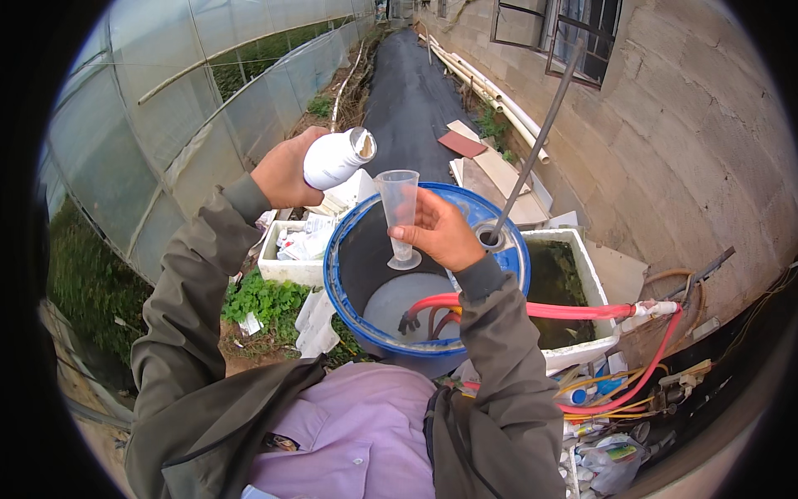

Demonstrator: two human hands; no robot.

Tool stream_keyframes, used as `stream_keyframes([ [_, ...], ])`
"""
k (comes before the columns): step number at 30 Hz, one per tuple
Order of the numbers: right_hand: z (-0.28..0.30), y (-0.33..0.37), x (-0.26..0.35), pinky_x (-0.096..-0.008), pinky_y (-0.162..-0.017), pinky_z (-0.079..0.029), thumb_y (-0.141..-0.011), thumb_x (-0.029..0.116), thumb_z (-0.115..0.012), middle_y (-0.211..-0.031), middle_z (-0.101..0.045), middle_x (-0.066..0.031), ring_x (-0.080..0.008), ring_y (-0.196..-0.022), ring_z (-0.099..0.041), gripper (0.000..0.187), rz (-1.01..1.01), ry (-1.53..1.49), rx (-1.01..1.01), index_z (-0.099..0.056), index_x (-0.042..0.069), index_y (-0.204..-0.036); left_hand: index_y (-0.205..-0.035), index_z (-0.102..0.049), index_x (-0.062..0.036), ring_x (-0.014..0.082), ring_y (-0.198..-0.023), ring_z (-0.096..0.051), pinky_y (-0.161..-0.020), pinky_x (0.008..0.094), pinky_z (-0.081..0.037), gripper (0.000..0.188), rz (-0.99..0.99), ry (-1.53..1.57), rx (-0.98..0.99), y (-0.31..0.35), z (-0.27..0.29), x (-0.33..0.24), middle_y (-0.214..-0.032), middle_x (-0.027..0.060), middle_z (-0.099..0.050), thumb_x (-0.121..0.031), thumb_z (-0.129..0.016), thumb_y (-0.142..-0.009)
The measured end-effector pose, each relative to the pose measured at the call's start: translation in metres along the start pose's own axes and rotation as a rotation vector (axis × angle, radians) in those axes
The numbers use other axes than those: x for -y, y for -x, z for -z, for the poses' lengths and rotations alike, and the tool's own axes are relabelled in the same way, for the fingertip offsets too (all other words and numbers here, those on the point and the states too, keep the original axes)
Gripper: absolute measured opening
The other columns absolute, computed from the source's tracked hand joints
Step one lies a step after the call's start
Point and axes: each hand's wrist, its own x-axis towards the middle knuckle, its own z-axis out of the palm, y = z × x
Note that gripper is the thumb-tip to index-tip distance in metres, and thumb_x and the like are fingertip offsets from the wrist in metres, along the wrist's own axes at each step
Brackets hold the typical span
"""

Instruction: The person opens a white bottle, pours a white liquid into a measuring cup, and then pours it into a blue barrel. They rinse the measuring cup with water from a hose and pour the rinse water into the barrel. The person then uses a cloth to wipe the barrel's rim and interior while water runs from the hose.

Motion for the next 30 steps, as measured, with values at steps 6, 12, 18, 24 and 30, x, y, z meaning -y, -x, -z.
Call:
stream_keyframes([
  [6,0.000,-0.004,-0.003,-0.0316,-0.098,-0.053,-0.087,0.008,-0.079,-0.125,-0.064,-0.0091,-0.0169,-0.113,-0.063,0.068,0.014,0.027,-0.048,-0.045,-0.001,-0.146,-0.124,-0.055,-0.0078,0.0404,-0.102,-0.066,-0.088,0.0435,-0.053,0.067,-0.074,-0.052,0.038,-0.011,0.009,0.003,-0.106,0.0188,-0.068,-0.012,-0.077,-0.061],
  [12,-0.003,-0.007,-0.010,-0.0313,-0.100,-0.051,-0.087,0.005,-0.078,-0.126,-0.063,-0.0084,-0.0152,-0.115,-0.061,0.068,0.057,0.030,-0.073,-0.044,-0.002,-0.145,-0.124,-0.054,-0.0075,0.0413,-0.103,-0.066,-0.088,0.0442,-0.053,0.066,-0.116,-0.088,0.067,-0.020,0.009,0.008,-0.107,0.0191,-0.067,-0.010,-0.075,-0.061],
  [18,-0.006,-0.013,-0.015,-0.0312,-0.096,-0.051,-0.084,0.002,-0.075,-0.125,-0.062,-0.0098,-0.0157,-0.111,-0.063,0.074,0.176,0.136,-0.141,-0.040,-0.001,-0.149,-0.125,-0.054,-0.0068,0.0412,-0.104,-0.065,-0.088,0.0446,-0.053,0.067,-0.147,-0.101,0.067,-0.025,0.007,0.014,-0.108,0.0196,-0.067,-0.009,-0.075,-0.061],
  [24,-0.005,-0.020,-0.017,-0.0319,-0.093,-0.052,-0.084,0.004,-0.076,-0.124,-0.063,-0.0117,-0.0169,-0.108,-0.064,0.074,0.182,0.280,-0.185,-0.040,0.000,-0.149,-0.126,-0.054,-0.0071,0.0409,-0.106,-0.065,-0.090,0.0440,-0.053,0.069,-0.175,-0.075,0.046,-0.032,0.014,0.014,-0.109,0.0194,-0.067,-0.009,-0.076,-0.060],
  [30,-0.007,-0.020,-0.020,-0.0324,-0.091,-0.053,-0.084,0.006,-0.076,-0.124,-0.063,-0.0135,-0.0176,-0.106,-0.064,0.074,0.200,0.279,-0.192,-0.041,0.000,-0.149,-0.127,-0.054,-0.0073,0.0406,-0.106,-0.065,-0.090,0.0441,-0.053,0.071,-0.163,-0.130,0.075,-0.039,0.018,0.010,-0.110,0.0188,-0.067,-0.010,-0.078,-0.060],
])
